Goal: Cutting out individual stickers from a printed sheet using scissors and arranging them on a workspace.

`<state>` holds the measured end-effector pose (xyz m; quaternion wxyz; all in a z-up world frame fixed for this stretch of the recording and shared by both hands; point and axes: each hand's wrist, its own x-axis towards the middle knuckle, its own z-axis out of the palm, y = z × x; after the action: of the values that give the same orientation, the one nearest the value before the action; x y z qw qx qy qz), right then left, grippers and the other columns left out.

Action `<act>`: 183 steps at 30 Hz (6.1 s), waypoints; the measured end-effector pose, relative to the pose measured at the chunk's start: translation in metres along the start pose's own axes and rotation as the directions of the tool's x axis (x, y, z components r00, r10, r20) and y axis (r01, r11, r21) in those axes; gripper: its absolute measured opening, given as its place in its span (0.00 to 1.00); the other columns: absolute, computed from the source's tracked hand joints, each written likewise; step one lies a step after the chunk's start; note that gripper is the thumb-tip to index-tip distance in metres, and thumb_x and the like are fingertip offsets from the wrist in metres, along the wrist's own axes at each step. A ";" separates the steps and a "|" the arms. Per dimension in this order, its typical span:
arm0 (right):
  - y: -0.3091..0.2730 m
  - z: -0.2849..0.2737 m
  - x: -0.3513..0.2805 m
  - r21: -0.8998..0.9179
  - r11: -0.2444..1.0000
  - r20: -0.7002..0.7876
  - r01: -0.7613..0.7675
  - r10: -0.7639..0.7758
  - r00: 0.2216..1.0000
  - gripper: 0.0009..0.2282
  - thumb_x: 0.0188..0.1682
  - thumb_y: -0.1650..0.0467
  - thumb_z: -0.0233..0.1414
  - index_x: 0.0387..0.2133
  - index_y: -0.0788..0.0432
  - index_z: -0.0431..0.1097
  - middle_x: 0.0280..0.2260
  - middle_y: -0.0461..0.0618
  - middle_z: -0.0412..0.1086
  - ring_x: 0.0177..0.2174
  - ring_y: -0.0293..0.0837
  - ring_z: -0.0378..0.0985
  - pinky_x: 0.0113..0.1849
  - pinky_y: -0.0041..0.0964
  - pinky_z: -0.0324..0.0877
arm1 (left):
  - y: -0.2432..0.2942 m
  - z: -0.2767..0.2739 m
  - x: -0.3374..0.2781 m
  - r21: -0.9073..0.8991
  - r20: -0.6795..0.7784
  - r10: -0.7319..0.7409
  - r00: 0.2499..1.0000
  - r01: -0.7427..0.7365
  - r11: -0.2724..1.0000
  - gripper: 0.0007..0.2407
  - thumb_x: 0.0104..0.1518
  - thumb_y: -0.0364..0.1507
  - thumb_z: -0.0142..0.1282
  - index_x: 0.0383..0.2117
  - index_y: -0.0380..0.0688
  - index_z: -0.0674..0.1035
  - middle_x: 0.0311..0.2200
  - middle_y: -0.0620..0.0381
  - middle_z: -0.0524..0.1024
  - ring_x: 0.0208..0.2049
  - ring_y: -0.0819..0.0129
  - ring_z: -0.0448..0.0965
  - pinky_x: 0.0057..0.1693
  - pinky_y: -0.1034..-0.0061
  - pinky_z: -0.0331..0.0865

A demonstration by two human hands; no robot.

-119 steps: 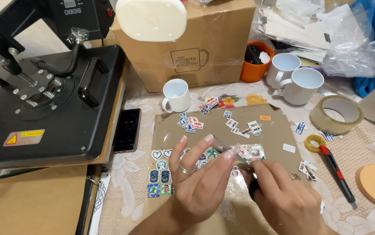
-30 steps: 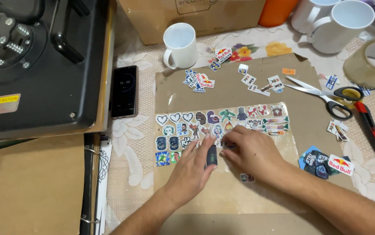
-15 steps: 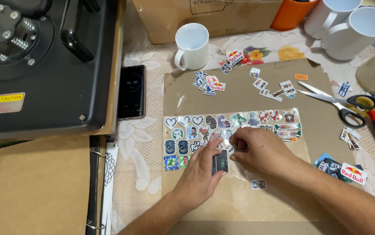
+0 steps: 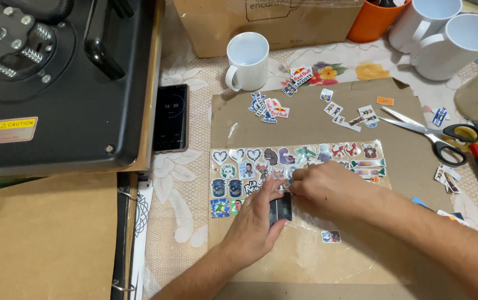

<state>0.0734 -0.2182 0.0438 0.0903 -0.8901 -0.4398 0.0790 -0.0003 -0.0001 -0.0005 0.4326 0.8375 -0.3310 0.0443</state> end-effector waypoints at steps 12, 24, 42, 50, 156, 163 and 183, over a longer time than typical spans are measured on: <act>0.034 0.004 -0.091 -0.329 0.940 -0.393 0.091 -0.224 0.892 0.08 0.52 0.67 0.51 0.41 0.55 0.71 0.36 0.46 0.73 0.28 0.44 0.77 0.29 0.39 0.72 | 0.002 -0.001 0.000 -0.020 -0.002 -0.032 0.999 0.032 0.999 0.46 0.53 0.20 0.64 0.69 0.48 0.35 0.65 0.38 0.62 0.54 0.53 0.78 0.62 0.54 0.63; 0.019 -0.041 -0.075 0.187 0.928 -0.591 -0.321 0.367 0.718 0.01 0.50 0.72 0.60 0.32 0.54 0.78 0.32 0.44 0.78 0.24 0.39 0.76 0.29 0.32 0.69 | 0.009 -0.006 0.004 -0.144 -0.039 -0.129 0.991 0.122 0.982 0.38 0.59 0.19 0.54 0.69 0.43 0.39 0.57 0.40 0.70 0.50 0.55 0.80 0.57 0.59 0.71; -0.009 0.017 -0.006 0.119 0.897 -0.007 -0.426 0.430 0.903 0.06 0.49 0.67 0.48 0.29 0.47 0.73 0.29 0.41 0.71 0.26 0.54 0.75 0.24 0.53 0.65 | 0.015 -0.010 0.007 -0.151 -0.017 -0.196 0.981 0.191 0.970 0.40 0.57 0.23 0.57 0.69 0.42 0.38 0.57 0.42 0.70 0.50 0.58 0.80 0.57 0.61 0.71; -0.012 0.024 -0.001 -0.094 0.929 0.041 -0.357 0.362 0.931 0.13 0.56 0.64 0.40 0.30 0.55 0.70 0.29 0.49 0.70 0.22 0.56 0.75 0.22 0.55 0.67 | 0.017 -0.012 0.008 -0.153 -0.011 -0.207 0.978 0.203 0.967 0.41 0.56 0.22 0.58 0.68 0.43 0.36 0.59 0.42 0.68 0.50 0.58 0.80 0.55 0.63 0.73; -0.039 0.036 -0.094 0.568 0.764 -0.710 0.305 0.268 0.652 0.04 0.46 0.73 0.55 0.23 0.55 0.74 0.26 0.44 0.74 0.26 0.41 0.79 0.32 0.30 0.72 | 0.062 0.025 0.013 0.111 -0.214 0.264 0.941 -0.245 0.963 0.10 0.60 0.27 0.63 0.46 0.50 0.80 0.36 0.58 0.76 0.35 0.69 0.82 0.45 0.73 0.79; -0.044 0.019 -0.093 0.434 0.825 -0.788 0.362 0.152 0.597 0.02 0.43 0.75 0.55 0.27 0.57 0.75 0.26 0.44 0.73 0.23 0.41 0.77 0.28 0.27 0.74 | 0.066 0.025 0.016 0.180 -0.281 0.340 0.897 -0.299 0.937 0.11 0.54 0.24 0.70 0.41 0.44 0.82 0.36 0.54 0.78 0.34 0.71 0.84 0.38 0.76 0.77; -0.027 0.008 -0.088 0.913 0.408 -0.222 0.007 0.483 0.847 0.05 0.42 0.68 0.61 0.22 0.56 0.81 0.24 0.44 0.79 0.21 0.33 0.71 0.22 0.26 0.63 | 0.071 0.026 0.021 -0.558 -0.080 -0.478 0.875 0.358 0.749 0.39 0.49 0.25 0.68 0.67 0.37 0.54 0.26 0.57 0.82 0.32 0.73 0.81 0.49 0.79 0.75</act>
<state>-0.0019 -0.2709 0.0482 0.6302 -0.7532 -0.1603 0.0992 -0.0316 -0.0594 0.0396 0.6771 0.7290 -0.0837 -0.0553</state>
